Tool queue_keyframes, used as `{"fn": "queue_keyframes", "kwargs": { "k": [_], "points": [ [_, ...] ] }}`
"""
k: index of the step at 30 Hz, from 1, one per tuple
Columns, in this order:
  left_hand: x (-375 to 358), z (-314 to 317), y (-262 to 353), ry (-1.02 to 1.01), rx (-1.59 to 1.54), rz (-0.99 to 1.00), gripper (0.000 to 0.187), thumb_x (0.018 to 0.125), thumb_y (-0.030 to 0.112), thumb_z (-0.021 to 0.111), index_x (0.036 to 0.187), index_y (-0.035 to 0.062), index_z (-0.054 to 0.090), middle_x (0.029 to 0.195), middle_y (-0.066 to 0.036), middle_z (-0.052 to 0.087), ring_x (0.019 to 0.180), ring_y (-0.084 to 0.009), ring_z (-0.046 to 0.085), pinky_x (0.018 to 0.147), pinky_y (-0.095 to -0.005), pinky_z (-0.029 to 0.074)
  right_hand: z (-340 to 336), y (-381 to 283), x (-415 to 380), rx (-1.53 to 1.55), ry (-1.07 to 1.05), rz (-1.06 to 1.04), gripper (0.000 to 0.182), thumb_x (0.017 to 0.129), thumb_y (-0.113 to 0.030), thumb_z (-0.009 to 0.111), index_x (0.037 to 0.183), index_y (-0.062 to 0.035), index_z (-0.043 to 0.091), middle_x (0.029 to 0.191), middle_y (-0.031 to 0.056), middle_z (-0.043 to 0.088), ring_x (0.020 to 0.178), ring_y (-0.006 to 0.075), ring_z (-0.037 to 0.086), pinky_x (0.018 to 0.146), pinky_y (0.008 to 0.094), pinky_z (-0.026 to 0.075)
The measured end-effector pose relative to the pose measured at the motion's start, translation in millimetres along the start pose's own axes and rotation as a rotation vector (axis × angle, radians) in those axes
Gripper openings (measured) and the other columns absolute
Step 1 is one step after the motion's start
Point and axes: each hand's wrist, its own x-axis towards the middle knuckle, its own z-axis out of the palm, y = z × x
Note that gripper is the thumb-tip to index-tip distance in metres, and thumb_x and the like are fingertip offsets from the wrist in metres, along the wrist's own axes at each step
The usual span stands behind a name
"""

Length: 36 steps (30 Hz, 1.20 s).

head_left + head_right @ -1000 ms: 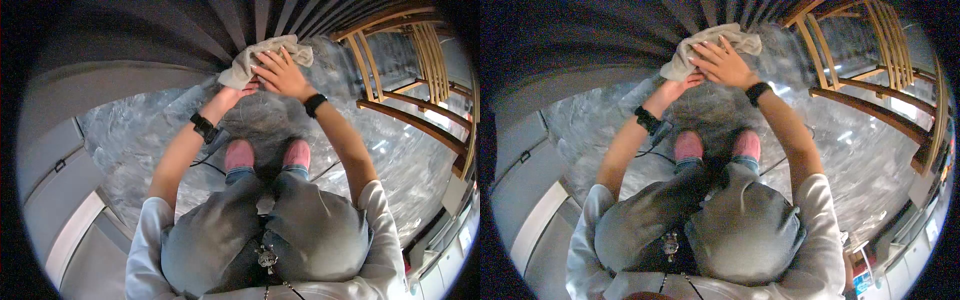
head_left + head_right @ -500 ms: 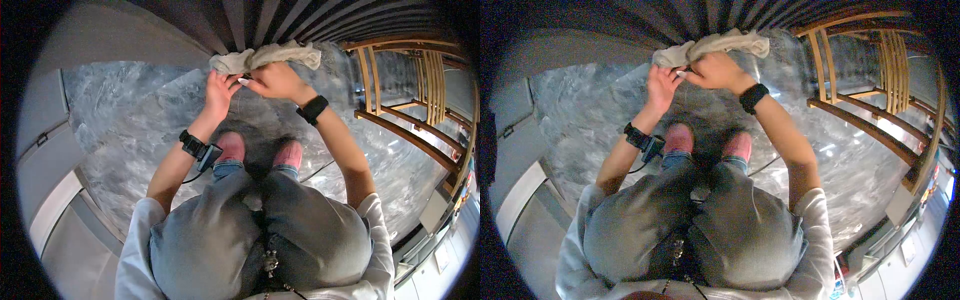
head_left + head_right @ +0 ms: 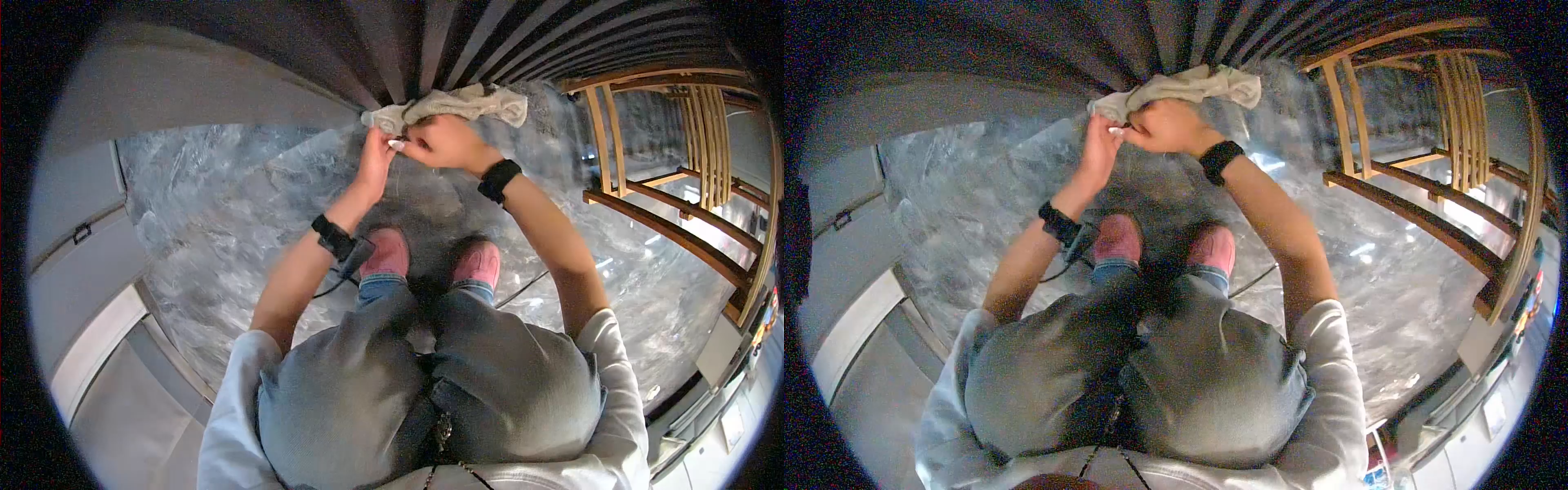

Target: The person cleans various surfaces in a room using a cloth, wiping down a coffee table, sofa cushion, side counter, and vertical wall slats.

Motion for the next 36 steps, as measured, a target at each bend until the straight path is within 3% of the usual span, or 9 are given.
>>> {"fn": "queue_keyframes", "kwargs": {
  "k": [7, 11, 12, 18, 20, 23, 29, 32, 36],
  "points": [
    [-34, 32, 13, -0.041, 0.101, 0.214, 0.046, 0.088, 0.039, 0.025, 0.119, 0.005, 0.034, 0.121, -0.006, 0.038, 0.115, -0.0168, 0.034, 0.097, -0.0322, 0.024, -28, -25, 1, 0.091, 0.099, -0.01, 0.037, 0.077, -0.035, 0.046, 0.058, -0.0037, 0.052, 0.051, 0.0142, 0.048, 0.049, 0.0311, 0.05, 0.047, 0.0404, 0.038],
    [-12, 25, 4, -0.025, 0.157, 0.149, 0.05, 0.088, 0.041, 0.024, 0.121, 0.005, 0.031, 0.123, -0.007, 0.036, 0.117, -0.0173, 0.032, 0.097, -0.0328, 0.023, -11, -6, 5, 0.264, 0.066, 0.048, 0.038, 0.077, -0.036, 0.042, 0.062, -0.0059, 0.058, 0.059, 0.0176, 0.054, 0.054, 0.0345, 0.053, 0.051, 0.042, 0.041],
    [-3, 20, -2, 0.049, 0.132, 0.069, 0.05, 0.088, 0.041, 0.023, 0.123, 0.0053, 0.03, 0.124, -0.007, 0.036, 0.117, -0.0182, 0.031, 0.097, -0.0333, 0.023, -8, -1, 6, 0.261, 0.018, 0.187, 0.04, 0.079, -0.036, 0.04, 0.067, -0.0039, 0.06, 0.064, 0.0192, 0.055, 0.058, 0.0345, 0.053, 0.053, 0.0416, 0.041],
    [11, -2, -7, 0.026, 0.284, -0.045, 0.05, 0.089, 0.038, 0.022, 0.128, 0.0071, 0.021, 0.129, -0.01, 0.028, 0.119, -0.0216, 0.029, 0.098, -0.0342, 0.023, -1, 0, 5, 0.31, 0.124, 0.112, 0.037, 0.081, -0.031, 0.041, 0.066, -0.0016, 0.056, 0.058, 0.0183, 0.051, 0.053, 0.0336, 0.05, 0.05, 0.0391, 0.039],
    [-11, 11, 2, -0.026, 0.442, 0.21, 0.047, 0.089, 0.035, 0.022, 0.126, 0.0057, 0.021, 0.127, -0.009, 0.031, 0.118, -0.0203, 0.031, 0.097, -0.0338, 0.024, -8, -11, 1, 0.346, 0.17, 0.085, 0.034, 0.082, -0.028, 0.041, 0.066, -0.0004, 0.053, 0.054, 0.0172, 0.049, 0.05, 0.0329, 0.048, 0.048, 0.0376, 0.037],
    [-28, 33, 12, -0.016, 0.327, 0.348, 0.045, 0.089, 0.031, 0.023, 0.121, 0.0001, 0.03, 0.123, -0.013, 0.031, 0.114, -0.0238, 0.032, 0.093, -0.0318, 0.027, -28, -27, 0, 0.358, 0.225, 0.053, 0.032, 0.082, -0.026, 0.042, 0.065, -0.0011, 0.053, 0.053, 0.0162, 0.048, 0.049, 0.0321, 0.048, 0.048, 0.0366, 0.037],
    [2, 10, -6, -0.011, 0.486, 0.138, 0.052, 0.088, 0.039, 0.025, 0.124, 0.0014, 0.025, 0.123, -0.013, 0.033, 0.113, -0.0208, 0.035, 0.093, -0.0338, 0.031, -9, -10, 9, 0.318, 0.207, 0.105, 0.037, 0.08, -0.033, 0.042, 0.066, -0.0031, 0.058, 0.055, 0.016, 0.053, 0.051, 0.033, 0.052, 0.05, 0.0382, 0.041],
    [20, 7, -8, 0.067, 0.508, 0.036, 0.054, 0.088, 0.041, 0.026, 0.122, -0.0012, 0.028, 0.121, -0.015, 0.035, 0.111, -0.0221, 0.037, 0.09, -0.0335, 0.035, 8, 15, 9, 0.656, 0.125, 0.351, 0.042, 0.083, -0.034, 0.039, 0.064, -0.0005, 0.055, 0.054, 0.0111, 0.053, 0.05, 0.0207, 0.052, 0.05, 0.0338, 0.04],
    [19, 2, -1, 0.019, 0.356, 0.026, 0.053, 0.088, 0.038, 0.028, 0.121, -0.0038, 0.029, 0.12, -0.015, 0.035, 0.108, -0.0228, 0.038, 0.087, -0.0341, 0.037, 5, 5, 4, 0.721, 0.154, 0.372, 0.038, 0.083, -0.03, 0.041, 0.063, -0.0004, 0.055, 0.054, 0.0113, 0.053, 0.05, 0.0201, 0.051, 0.049, 0.0328, 0.039]
  ]
}}
